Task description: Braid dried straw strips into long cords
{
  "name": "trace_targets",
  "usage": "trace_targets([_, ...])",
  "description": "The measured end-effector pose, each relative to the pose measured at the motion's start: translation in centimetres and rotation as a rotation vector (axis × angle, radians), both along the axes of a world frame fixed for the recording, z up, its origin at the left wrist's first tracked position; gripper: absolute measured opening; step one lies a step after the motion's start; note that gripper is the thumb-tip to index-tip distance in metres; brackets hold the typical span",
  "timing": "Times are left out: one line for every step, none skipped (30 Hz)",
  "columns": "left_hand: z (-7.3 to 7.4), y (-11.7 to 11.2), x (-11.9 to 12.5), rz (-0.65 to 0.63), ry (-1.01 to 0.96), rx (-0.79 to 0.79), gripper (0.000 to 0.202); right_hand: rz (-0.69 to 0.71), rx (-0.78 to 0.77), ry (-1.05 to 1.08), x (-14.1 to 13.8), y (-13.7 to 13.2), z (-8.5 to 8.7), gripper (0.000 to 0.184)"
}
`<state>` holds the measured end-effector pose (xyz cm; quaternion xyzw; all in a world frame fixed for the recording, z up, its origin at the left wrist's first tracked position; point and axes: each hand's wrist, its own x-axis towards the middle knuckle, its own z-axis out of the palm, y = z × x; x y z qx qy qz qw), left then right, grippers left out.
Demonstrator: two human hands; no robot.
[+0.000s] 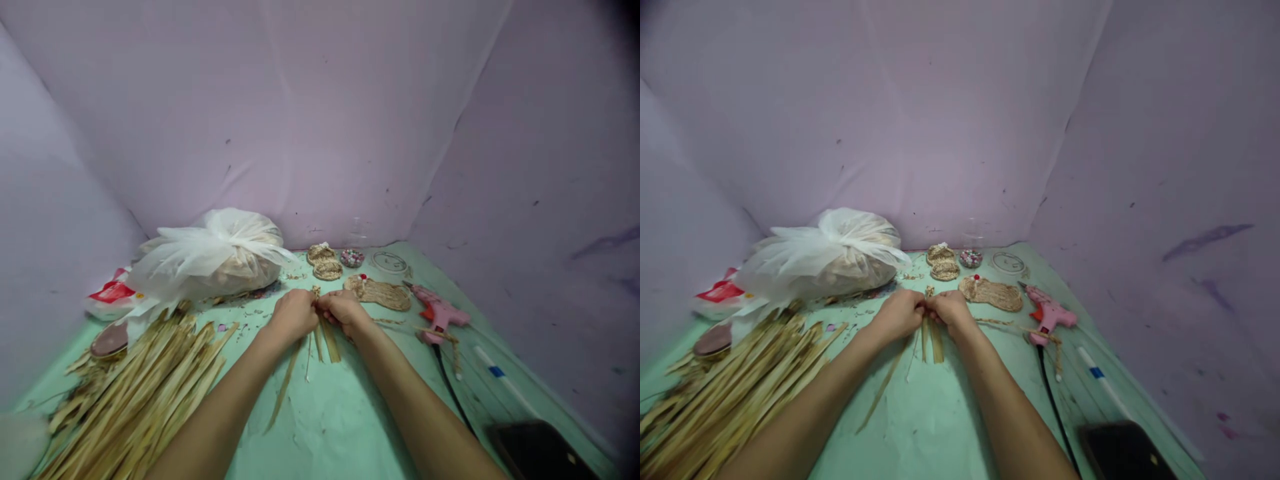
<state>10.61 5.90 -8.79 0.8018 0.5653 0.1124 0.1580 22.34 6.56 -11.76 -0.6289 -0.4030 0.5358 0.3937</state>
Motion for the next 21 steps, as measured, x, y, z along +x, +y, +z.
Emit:
trace_targets([0.1, 0.2, -0.3, -0.018, -0.057, -0.052, 0.014, 0.001, -0.003, 0.0, 0.0, 0.0, 0.0, 0.015])
trace_targets([0.2, 0.5, -0.5, 0.002, -0.154, -0.137, 0.012, 0.002, -0.011, 0.003, 0.0, 0.0, 0.1, 0.015])
trace_targets([0.3, 0.8, -0.8, 0.058, -0.278, -0.241, 0.01, 0.006, -0.023, 0.008, 0.1, 0.0, 0.1, 0.014])
trace_targets([0.4, 1.1, -0.9, 0.137, -0.408, -0.346, 0.008, 0.011, -0.034, 0.012, 0.1, 0.0, 0.2, 0.013])
trace_targets([0.5, 1.3, -1.1, 0.23, -0.524, -0.437, 0.007, 0.017, -0.046, 0.018, 0.2, 0.0, 0.3, 0.012])
trace_targets([0.5, 1.4, -1.1, 0.314, -0.617, -0.505, 0.011, 0.025, -0.059, 0.024, 0.3, 0.0, 0.3, 0.01])
trace_targets([0.6, 1.5, -1.0, 0.372, -0.682, -0.55, 0.016, 0.033, -0.07, 0.03, 0.4, 0.1, 0.4, 0.01])
trace_targets([0.6, 1.5, -0.9, 0.393, -0.722, -0.579, 0.021, 0.042, -0.079, 0.036, 0.4, 0.1, 0.5, 0.01])
trace_targets([0.6, 1.4, -0.7, 0.382, -0.746, -0.613, 0.026, 0.05, -0.086, 0.043, 0.5, 0.1, 0.5, 0.01])
trace_targets([0.6, 1.3, -0.5, 0.371, -0.773, -0.659, 0.028, 0.059, -0.091, 0.049, 0.5, 0.0, 0.6, 0.01])
trace_targets([0.6, 1.2, -0.3, 0.358, -0.796, -0.705, 0.029, 0.067, -0.094, 0.056, 0.6, 0.0, 0.7, 0.011])
trace_targets([0.5, 1.1, -0.1, 0.345, -0.814, -0.742, 0.029, 0.075, -0.096, 0.062, 0.6, 0.0, 0.7, 0.011])
trace_targets([0.5, 1.1, 0.1, 0.333, -0.828, -0.768, 0.027, 0.085, -0.097, 0.067, 0.6, 0.0, 0.8, 0.011])
trace_targets([0.4, 1.0, 0.3, 0.326, -0.836, -0.785, 0.024, 0.095, -0.098, 0.071, 0.6, -0.1, 0.9, 0.011])
trace_targets([0.3, 1.0, 0.4, 0.319, -0.841, -0.794, 0.019, 0.106, -0.096, 0.073, 0.7, -0.1, 0.9, 0.01])
trace_targets([0.2, 1.1, 0.5, 0.313, -0.842, -0.799, 0.014, 0.117, -0.094, 0.071, 0.7, -0.1, 1.0, 0.01])
trace_targets([0.2, 1.1, 0.5, 0.305, -0.839, -0.8, 0.009, 0.128, -0.091, 0.066, 0.7, -0.1, 1.0, 0.009])
trace_targets([0.1, 1.2, 0.5, 0.295, -0.831, -0.8, 0.005, 0.138, -0.087, 0.058, 0.8, -0.1, 1.1, 0.009])
trace_targets([0.0, 1.3, 0.5, 0.286, -0.821, -0.8, 0.006, 0.149, -0.083, 0.047, 0.8, -0.1, 1.1, 0.009])
trace_targets([0.0, 1.4, 0.5, 0.276, -0.808, -0.797, 0.008, 0.161, -0.077, 0.032, 0.9, -0.1, 1.1, 0.008])
trace_targets([-0.1, 1.5, 0.4, 0.268, -0.794, -0.793, 0.01, 0.173, -0.069, 0.012, 0.9, -0.1, 1.1, 0.008])
